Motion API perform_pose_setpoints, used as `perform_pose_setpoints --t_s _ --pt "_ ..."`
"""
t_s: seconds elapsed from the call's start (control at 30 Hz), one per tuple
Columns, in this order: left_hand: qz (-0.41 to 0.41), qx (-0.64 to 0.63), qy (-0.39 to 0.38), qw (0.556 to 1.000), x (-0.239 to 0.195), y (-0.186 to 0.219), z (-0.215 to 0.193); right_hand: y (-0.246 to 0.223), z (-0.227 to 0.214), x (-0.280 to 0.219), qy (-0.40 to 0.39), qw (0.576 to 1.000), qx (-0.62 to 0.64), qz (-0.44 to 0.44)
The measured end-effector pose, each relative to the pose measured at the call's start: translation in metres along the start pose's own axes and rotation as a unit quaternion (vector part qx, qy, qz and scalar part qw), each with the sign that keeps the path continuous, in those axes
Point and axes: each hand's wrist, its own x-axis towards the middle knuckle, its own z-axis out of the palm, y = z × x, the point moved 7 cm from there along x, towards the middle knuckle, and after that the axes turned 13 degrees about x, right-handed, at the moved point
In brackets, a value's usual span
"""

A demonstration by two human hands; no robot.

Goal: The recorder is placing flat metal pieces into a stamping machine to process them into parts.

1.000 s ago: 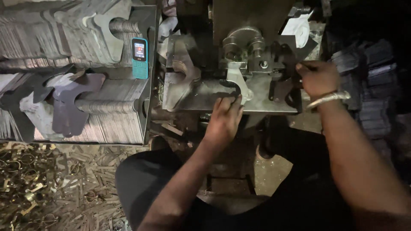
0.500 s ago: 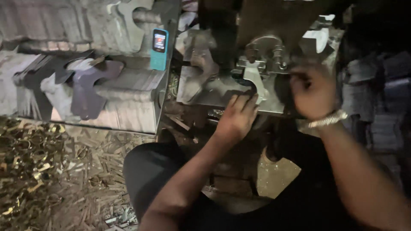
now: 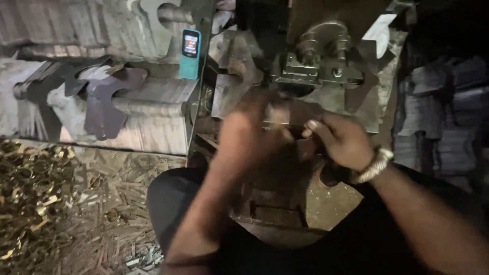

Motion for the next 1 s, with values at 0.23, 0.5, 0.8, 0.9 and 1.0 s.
perform_pose_setpoints --t_s 0.23,0.5,0.8,0.9,1.0 --pt "0.093 0.198 0.004 0.976 0.008 -0.047 0.006 0.089 0.025 0.035 0.071 0.859 0.422 0.28" --pt "0.036 0.069 0.084 0.993 0.005 -0.061 0.014 0.104 0.03 0.055 0.122 0.86 0.409 0.281" --pt "0.085 0.048 -0.02 0.995 0.004 -0.012 -0.009 0.121 0.038 0.051 0.113 0.827 0.487 0.257" --pt "0.077 -0.011 -0.141 0.987 -0.004 0.009 0.009 0.115 0.034 0.048 0.119 0.808 0.533 0.222" --pt "0.185 0.026 -0.203 0.961 -0.023 -0.001 0.077 0.115 0.015 0.033 0.148 0.821 0.477 0.276"
